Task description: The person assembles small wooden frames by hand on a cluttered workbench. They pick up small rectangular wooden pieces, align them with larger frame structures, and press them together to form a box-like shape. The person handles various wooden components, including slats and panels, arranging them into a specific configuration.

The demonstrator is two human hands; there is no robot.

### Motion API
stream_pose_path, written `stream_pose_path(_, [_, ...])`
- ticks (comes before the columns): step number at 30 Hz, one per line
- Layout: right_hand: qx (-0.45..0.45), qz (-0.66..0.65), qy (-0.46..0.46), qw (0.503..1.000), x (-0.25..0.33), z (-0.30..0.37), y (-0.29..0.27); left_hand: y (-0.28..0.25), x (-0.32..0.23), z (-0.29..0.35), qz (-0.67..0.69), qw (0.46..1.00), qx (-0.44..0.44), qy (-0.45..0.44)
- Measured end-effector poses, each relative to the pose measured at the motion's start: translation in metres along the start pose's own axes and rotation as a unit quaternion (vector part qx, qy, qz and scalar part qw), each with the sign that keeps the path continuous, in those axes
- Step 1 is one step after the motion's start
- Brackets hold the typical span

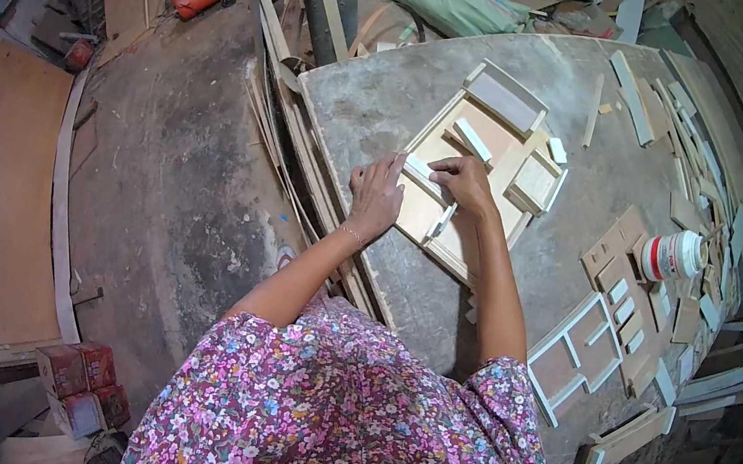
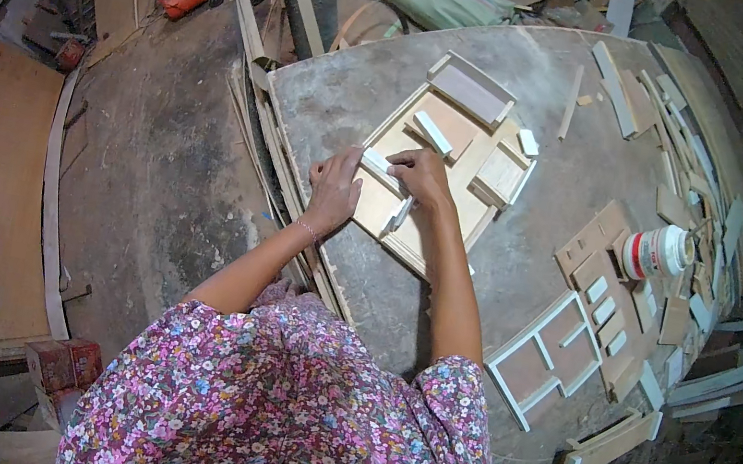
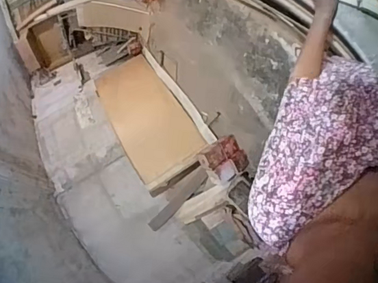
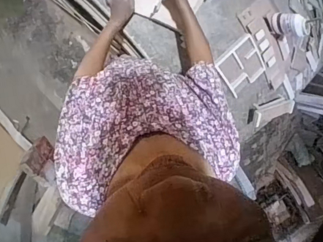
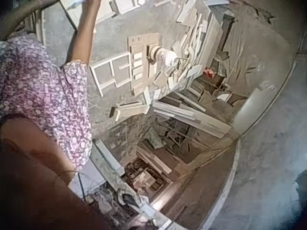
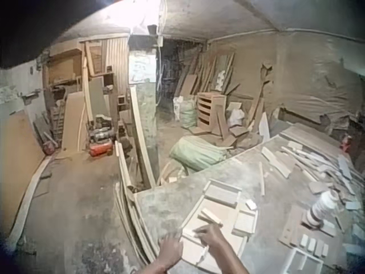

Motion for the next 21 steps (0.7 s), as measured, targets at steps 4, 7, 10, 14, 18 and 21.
stream_pose_path(4, [-0.021, -0.006, -0.02, 1.0, 0.004, 0.002, 0.002, 0.003, 0.001, 0.0, -0.035, 0.999, -0.005, 0.005])
stream_pose_path(7, [-0.021, -0.014, -0.043, 0.999, -0.001, -0.001, 0.0, 0.004, -0.001, -0.002, -0.047, 0.999, -0.011, 0.014])
stream_pose_path(10, [-0.004, -0.077, -0.009, 0.997, -0.003, 0.0, -0.003, 0.004, 0.0, -0.001, -0.057, 0.998, -0.008, 0.021])
stream_pose_path(14, [-0.014, -0.209, 0.028, 0.977, -0.022, 0.013, -0.013, 0.004, 0.0, -0.001, -0.06, 0.998, -0.005, 0.033])
stream_pose_path(18, [0.012, -0.252, 0.021, 0.967, -0.045, 0.012, -0.016, 0.005, 0.0, -0.001, -0.033, 0.999, 0.016, 0.014])
stream_pose_path(21, [0.024, -0.246, 0.024, 0.969, -0.051, 0.012, -0.016, 0.006, 0.0, -0.001, -0.042, 0.999, 0.013, 0.018])
Point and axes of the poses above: each hand's wrist, its own z-axis away from the middle knuckle, its own y-axis out of the palm, x = y × z, the point moved 4 cm from there along -z, towards the middle knuckle, and after that the axes turned 13 degrees about y, right-handed, at the moved point
